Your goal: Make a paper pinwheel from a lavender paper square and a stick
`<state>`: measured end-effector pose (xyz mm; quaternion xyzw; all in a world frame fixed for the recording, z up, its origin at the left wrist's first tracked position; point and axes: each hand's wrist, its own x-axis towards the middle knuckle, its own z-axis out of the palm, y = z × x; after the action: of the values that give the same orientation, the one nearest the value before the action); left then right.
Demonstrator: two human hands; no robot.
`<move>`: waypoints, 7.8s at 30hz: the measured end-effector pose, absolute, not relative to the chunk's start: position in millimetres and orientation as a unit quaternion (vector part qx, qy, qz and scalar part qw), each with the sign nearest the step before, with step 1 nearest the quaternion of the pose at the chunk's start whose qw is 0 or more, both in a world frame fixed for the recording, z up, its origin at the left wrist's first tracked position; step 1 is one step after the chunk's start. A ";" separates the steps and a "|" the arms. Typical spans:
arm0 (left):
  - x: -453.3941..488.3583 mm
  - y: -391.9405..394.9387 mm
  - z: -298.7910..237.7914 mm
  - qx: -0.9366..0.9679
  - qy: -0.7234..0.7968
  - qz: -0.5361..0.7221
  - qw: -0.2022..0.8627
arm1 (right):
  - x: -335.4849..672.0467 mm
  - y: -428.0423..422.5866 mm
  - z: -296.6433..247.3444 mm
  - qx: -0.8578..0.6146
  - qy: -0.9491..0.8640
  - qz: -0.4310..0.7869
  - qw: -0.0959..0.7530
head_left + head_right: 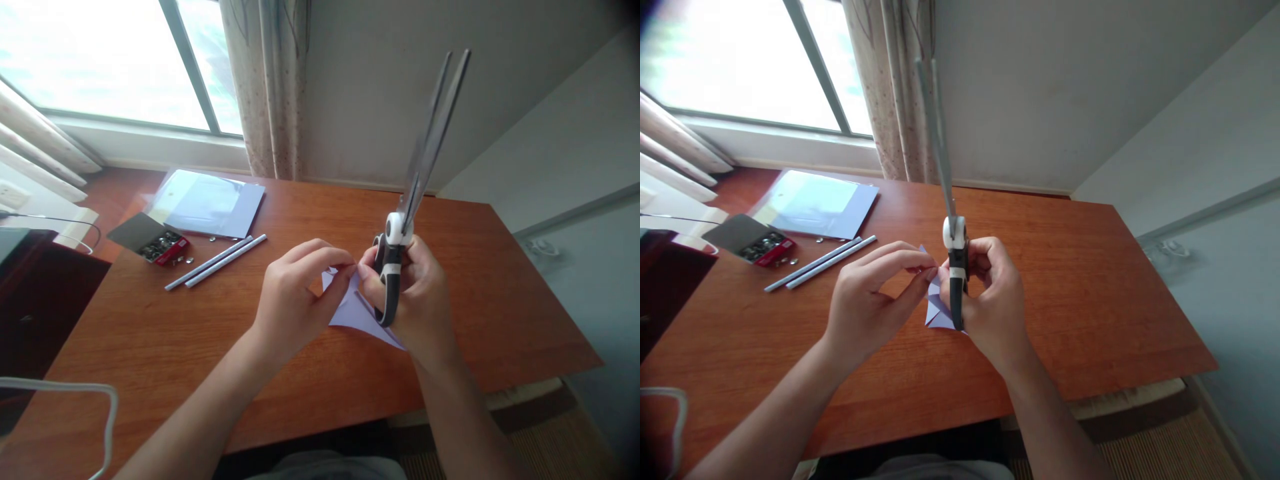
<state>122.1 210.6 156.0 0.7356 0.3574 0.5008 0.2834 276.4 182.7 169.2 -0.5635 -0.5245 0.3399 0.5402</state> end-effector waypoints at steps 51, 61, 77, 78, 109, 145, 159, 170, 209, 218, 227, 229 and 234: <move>125.1 202.4 155.5 0.519 0.377 0.549 0.535 | 283.7 198.8 151.8 -0.418 -0.489 0.549 0.533; 124.3 202.3 154.1 0.531 0.358 0.553 0.533 | 281.6 195.6 159.8 -0.438 -0.489 0.532 0.535; 125.6 203.2 152.1 0.513 0.347 0.558 0.552 | 279.2 194.0 167.4 -0.465 -0.508 0.484 0.540; 125.6 202.9 152.0 0.516 0.350 0.558 0.548 | 278.7 193.8 167.0 -0.467 -0.504 0.482 0.543; 120.6 210.9 143.5 0.355 0.286 0.587 0.669 | 313.8 161.0 132.3 -0.557 -0.686 0.315 0.347; 123.0 211.8 143.7 0.375 0.311 0.529 0.695 | 319.4 161.6 152.3 -0.566 -0.753 0.094 0.322; 122.9 213.3 146.2 0.369 0.285 0.557 0.688 | 325.7 161.1 149.9 -0.596 -0.645 0.326 0.351; 124.2 210.2 141.0 0.393 0.310 0.568 0.653 | 308.9 175.9 158.6 -0.531 -0.534 0.475 0.455; 121.9 210.7 138.4 0.518 0.275 0.532 0.611 | 277.3 182.6 169.9 -0.557 -0.544 0.394 0.488; 120.8 213.0 141.1 0.454 0.328 0.460 0.689 | 276.4 184.4 166.3 -0.552 -0.550 0.407 0.476; 120.3 213.7 142.2 0.420 0.323 0.471 0.706 | 277.1 186.7 175.5 -0.572 -0.536 0.429 0.449; 121.0 213.2 142.9 0.422 0.330 0.472 0.700 | 277.1 186.1 176.3 -0.570 -0.537 0.426 0.452; 121.5 212.6 141.6 0.424 0.335 0.464 0.702 | 276.1 186.3 173.6 -0.570 -0.536 0.426 0.454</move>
<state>121.5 212.6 141.6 0.4238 0.3352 0.4640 0.7020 276.1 186.3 173.6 -0.5703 -0.5358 0.4264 0.4537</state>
